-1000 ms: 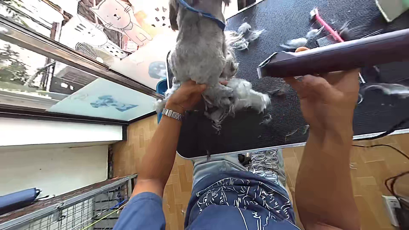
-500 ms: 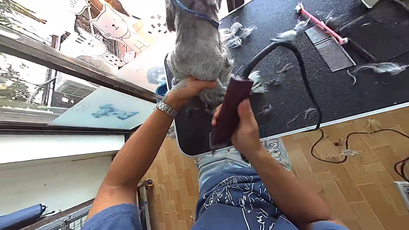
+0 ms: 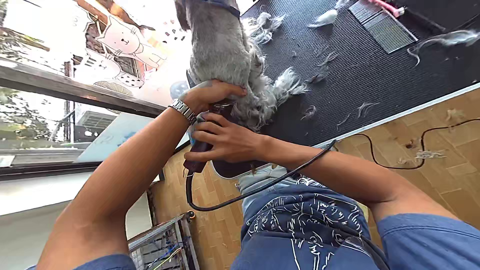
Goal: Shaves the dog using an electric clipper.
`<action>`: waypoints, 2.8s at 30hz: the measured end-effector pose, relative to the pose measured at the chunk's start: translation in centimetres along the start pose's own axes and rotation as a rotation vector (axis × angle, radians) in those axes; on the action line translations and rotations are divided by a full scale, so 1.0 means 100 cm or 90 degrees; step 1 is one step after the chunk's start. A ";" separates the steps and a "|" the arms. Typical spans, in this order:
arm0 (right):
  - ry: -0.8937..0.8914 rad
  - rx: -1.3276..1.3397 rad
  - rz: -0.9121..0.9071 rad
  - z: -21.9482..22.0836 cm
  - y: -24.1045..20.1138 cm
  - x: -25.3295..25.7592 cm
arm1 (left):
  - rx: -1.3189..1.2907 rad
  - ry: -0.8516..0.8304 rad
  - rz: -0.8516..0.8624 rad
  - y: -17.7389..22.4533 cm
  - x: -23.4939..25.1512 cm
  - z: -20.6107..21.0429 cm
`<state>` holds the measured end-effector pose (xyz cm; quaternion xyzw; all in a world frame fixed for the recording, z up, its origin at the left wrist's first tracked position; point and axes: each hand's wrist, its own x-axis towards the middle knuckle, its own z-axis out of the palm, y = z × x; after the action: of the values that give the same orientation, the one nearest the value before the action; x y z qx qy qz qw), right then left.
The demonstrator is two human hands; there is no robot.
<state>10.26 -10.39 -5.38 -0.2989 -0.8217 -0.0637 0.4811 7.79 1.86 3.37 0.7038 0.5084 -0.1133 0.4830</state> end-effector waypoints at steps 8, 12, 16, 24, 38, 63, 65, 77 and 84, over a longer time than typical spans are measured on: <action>0.086 -0.051 0.147 0.016 -0.001 -0.015 | -0.018 0.019 -0.040 0.005 0.006 0.010; 0.058 -0.012 0.062 0.012 -0.009 -0.020 | -0.001 0.027 -0.038 -0.001 0.011 0.009; 0.049 0.006 -0.005 0.000 -0.008 -0.018 | 0.002 0.028 -0.046 0.002 0.005 0.008; 0.052 0.013 -0.069 0.002 -0.001 -0.019 | 0.019 -0.032 -0.065 0.007 0.003 0.003; 0.080 -0.032 -0.002 0.020 0.002 -0.027 | 0.008 -0.058 -0.063 0.006 0.007 0.005; 0.008 0.041 0.020 -0.005 -0.006 -0.038 | -0.059 -0.047 0.029 -0.010 0.012 0.006; 0.004 0.025 0.060 -0.002 0.001 -0.042 | -0.055 -0.037 0.027 -0.013 0.013 0.006; -0.010 0.056 0.028 -0.002 -0.014 -0.046 | -0.068 0.049 0.038 -0.017 0.010 0.015; 0.072 0.023 0.207 0.008 0.001 -0.052 | -0.049 0.067 0.037 -0.021 0.013 0.017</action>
<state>11.62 -12.20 -10.11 -0.4153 -0.7348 0.0132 0.5361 7.25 1.37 0.51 0.7040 0.5167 -0.0427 0.4854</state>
